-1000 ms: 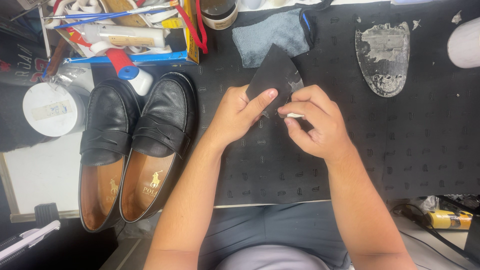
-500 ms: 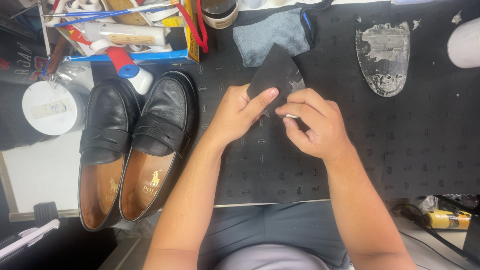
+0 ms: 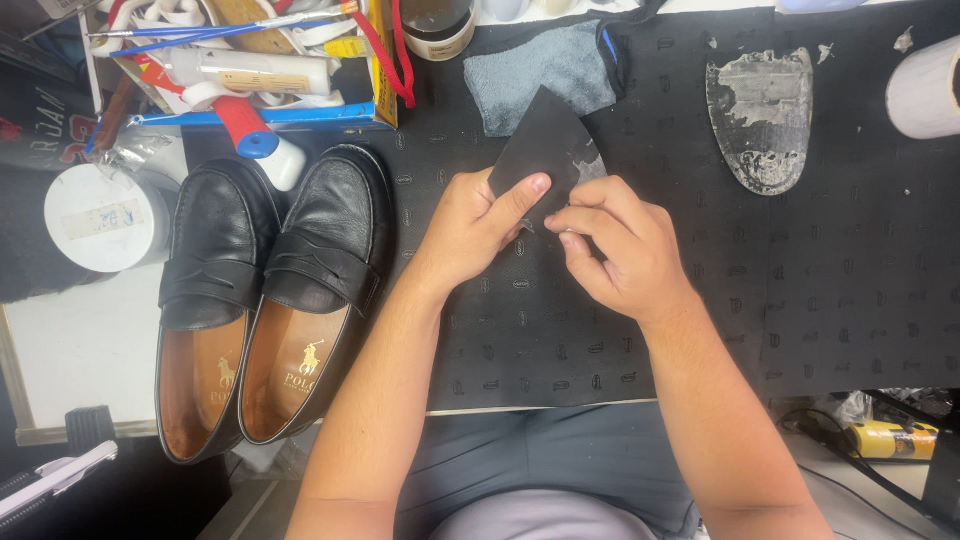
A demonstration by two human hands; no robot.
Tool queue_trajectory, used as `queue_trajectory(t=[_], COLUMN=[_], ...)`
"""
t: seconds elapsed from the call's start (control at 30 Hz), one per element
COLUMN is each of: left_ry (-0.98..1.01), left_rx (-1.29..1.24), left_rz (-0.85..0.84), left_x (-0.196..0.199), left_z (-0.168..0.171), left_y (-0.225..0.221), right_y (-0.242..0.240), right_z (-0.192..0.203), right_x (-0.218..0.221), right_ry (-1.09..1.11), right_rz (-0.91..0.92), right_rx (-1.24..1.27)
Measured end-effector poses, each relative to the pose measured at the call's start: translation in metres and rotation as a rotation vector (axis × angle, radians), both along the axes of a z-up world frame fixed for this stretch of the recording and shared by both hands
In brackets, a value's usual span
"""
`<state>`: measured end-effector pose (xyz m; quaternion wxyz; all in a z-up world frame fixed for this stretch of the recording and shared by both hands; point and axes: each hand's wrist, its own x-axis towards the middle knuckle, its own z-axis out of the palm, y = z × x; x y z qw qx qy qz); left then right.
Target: The person peels off old adhesive and debris from a black shoe component and then uses a small brush to apply a liquid to its surface.
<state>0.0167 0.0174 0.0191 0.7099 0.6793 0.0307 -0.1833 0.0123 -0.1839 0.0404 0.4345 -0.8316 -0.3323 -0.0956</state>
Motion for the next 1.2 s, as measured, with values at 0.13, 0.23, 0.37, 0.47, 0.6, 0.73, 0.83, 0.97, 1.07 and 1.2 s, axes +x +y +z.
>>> queue_trajectory(t=[0.13,0.23,0.37,0.47,0.6,0.73,0.83,0.97,1.07,1.2], left_ry=[-0.018,-0.027,-0.022,-0.021,-0.054,-0.132,-0.252,-0.277,-0.239,-0.15], left_rx=[-0.022,-0.018,0.031,0.053,0.046,0.164,0.312,0.32,0.085,-0.139], left_rz=[0.011,0.026,0.049,0.071,0.087,0.089,0.102,0.158,0.226,0.255], left_x=[0.0,0.0,0.0,-0.001,-0.004,-0.008,-0.014,-0.021,-0.031,-0.069], left_z=[0.001,0.001,-0.003,-0.006,-0.006,-0.003,-0.003,-0.004,0.001,0.022], left_y=[-0.001,-0.003,-0.005,-0.008,-0.012,-0.018,-0.02,-0.029,-0.032,-0.037], right_y=[0.003,0.001,0.001,-0.003,-0.005,-0.006,-0.01,-0.016,-0.021,-0.032], right_z=[0.004,0.007,0.008,0.011,0.015,0.017,0.014,0.0,-0.013,-0.021], right_x=[-0.002,-0.002,-0.002,-0.005,-0.009,-0.014,-0.016,-0.02,-0.021,-0.034], right_ry=[-0.011,-0.012,-0.047,-0.05,-0.014,-0.026,0.027,0.108,0.241,0.495], right_rz=[-0.037,-0.057,-0.078,-0.104,-0.114,-0.135,-0.162,-0.261,-0.361,-0.228], right_rx=[-0.029,-0.043,-0.033,-0.013,0.013,0.066,0.145,0.41,0.603,0.904])
